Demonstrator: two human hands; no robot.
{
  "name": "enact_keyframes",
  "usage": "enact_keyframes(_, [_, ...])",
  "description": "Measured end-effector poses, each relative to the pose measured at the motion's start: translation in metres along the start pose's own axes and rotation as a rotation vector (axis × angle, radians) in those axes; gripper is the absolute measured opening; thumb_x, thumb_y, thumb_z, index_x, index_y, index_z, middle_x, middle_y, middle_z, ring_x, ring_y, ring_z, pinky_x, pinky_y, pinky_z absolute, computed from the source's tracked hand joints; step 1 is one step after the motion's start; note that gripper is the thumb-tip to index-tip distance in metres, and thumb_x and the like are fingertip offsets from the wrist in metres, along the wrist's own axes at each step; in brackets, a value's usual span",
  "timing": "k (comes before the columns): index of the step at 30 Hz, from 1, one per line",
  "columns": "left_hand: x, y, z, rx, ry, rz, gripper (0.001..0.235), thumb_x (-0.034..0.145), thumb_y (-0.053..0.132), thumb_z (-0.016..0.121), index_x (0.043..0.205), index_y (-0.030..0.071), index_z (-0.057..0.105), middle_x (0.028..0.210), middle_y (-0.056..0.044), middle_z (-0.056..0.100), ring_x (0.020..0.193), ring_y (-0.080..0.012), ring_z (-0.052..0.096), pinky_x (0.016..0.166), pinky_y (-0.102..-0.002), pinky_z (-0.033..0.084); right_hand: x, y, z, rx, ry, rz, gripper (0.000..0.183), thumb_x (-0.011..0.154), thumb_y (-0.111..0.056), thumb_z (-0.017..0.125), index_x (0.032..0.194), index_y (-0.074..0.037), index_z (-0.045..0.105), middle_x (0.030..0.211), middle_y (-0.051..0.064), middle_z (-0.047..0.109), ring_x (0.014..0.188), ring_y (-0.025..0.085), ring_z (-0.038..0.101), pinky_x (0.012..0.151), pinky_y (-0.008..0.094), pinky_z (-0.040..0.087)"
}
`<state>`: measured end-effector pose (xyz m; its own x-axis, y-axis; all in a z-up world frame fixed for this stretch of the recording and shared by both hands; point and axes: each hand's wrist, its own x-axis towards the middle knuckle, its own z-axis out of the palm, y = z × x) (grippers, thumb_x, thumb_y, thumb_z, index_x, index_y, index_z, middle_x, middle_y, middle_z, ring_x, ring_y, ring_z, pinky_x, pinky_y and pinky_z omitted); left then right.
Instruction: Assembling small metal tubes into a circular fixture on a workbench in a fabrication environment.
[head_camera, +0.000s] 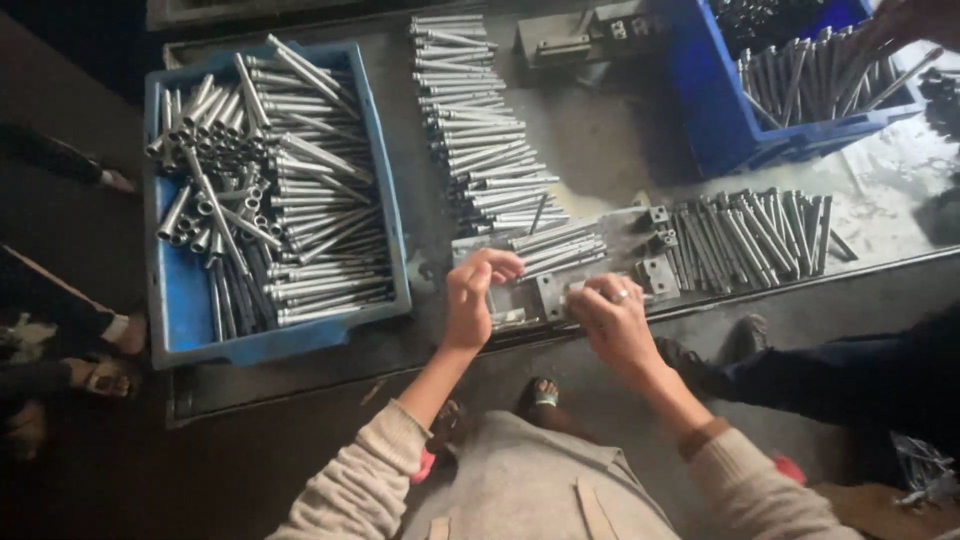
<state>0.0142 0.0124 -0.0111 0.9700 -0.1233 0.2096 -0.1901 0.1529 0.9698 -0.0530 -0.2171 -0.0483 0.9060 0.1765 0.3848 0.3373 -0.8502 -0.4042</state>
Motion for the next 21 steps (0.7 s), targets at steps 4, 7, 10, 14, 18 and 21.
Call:
enact_keyframes(4, [0.000, -0.004, 0.000, 0.043, 0.001, -0.006, 0.064, 0.097, 0.056, 0.037, 0.095, 0.007, 0.078, 0.083, -0.011, 0.075, 0.079, -0.0208, 0.068, 0.076, -0.033, 0.055, 0.021, 0.006, -0.022, 0.101, -0.228, -0.041, 0.009, 0.095, -0.029, 0.067, 0.094, -0.020, 0.064, 0.092, 0.002, 0.058, 0.087, 0.030, 0.059, 0.081, 0.042, 0.046])
enact_keyframes(7, [-0.005, -0.008, 0.001, 0.069, 0.020, 0.008, 0.064, 0.098, 0.055, 0.036, 0.095, 0.006, 0.077, 0.083, -0.012, 0.074, 0.080, -0.0212, 0.068, 0.076, -0.034, 0.055, 0.025, 0.022, -0.009, 0.084, -0.230, -0.129, 0.016, 0.099, -0.031, 0.063, 0.095, -0.016, 0.061, 0.095, 0.006, 0.057, 0.089, 0.032, 0.057, 0.078, 0.043, 0.044])
enact_keyframes(10, [0.002, -0.008, -0.002, 0.078, 0.053, 0.017, 0.065, 0.096, 0.056, 0.035, 0.094, 0.005, 0.076, 0.083, -0.011, 0.073, 0.079, -0.0193, 0.067, 0.077, -0.032, 0.055, 0.011, 0.016, -0.027, 0.032, -0.227, -0.189, 0.014, 0.099, -0.028, 0.056, 0.088, -0.020, 0.053, 0.090, 0.002, 0.050, 0.085, 0.028, 0.052, 0.074, 0.041, 0.039])
enact_keyframes(14, [0.003, -0.014, 0.001, 0.056, 0.137, 0.036, 0.079, 0.098, 0.064, 0.024, 0.090, 0.006, 0.077, 0.079, -0.009, 0.074, 0.074, -0.0167, 0.068, 0.074, -0.029, 0.055, -0.004, 0.071, -0.072, 0.260, -0.033, 0.016, 0.013, 0.093, -0.012, 0.062, 0.105, -0.012, 0.067, 0.101, 0.014, 0.061, 0.095, 0.038, 0.060, 0.087, 0.046, 0.044])
enact_keyframes(18, [-0.001, -0.006, 0.001, 0.108, 0.087, 0.071, 0.080, 0.099, 0.061, 0.023, 0.085, 0.005, 0.078, 0.076, -0.011, 0.073, 0.072, -0.0176, 0.067, 0.073, -0.029, 0.054, -0.003, 0.219, -0.054, -0.398, 0.267, 0.406, 0.061, 0.093, -0.018, 0.077, 0.146, 0.001, 0.055, 0.130, 0.031, 0.057, 0.116, 0.051, 0.057, 0.104, 0.062, 0.035])
enact_keyframes(21, [-0.008, -0.002, 0.000, 0.115, 0.071, 0.039, 0.075, 0.097, 0.060, 0.029, 0.087, 0.003, 0.078, 0.077, -0.013, 0.073, 0.072, -0.0206, 0.067, 0.073, -0.032, 0.055, 0.005, 0.171, -0.081, -0.276, 0.057, 0.542, 0.068, 0.102, -0.030, 0.061, 0.153, 0.010, 0.042, 0.150, 0.039, 0.045, 0.138, 0.055, 0.043, 0.117, 0.061, 0.024])
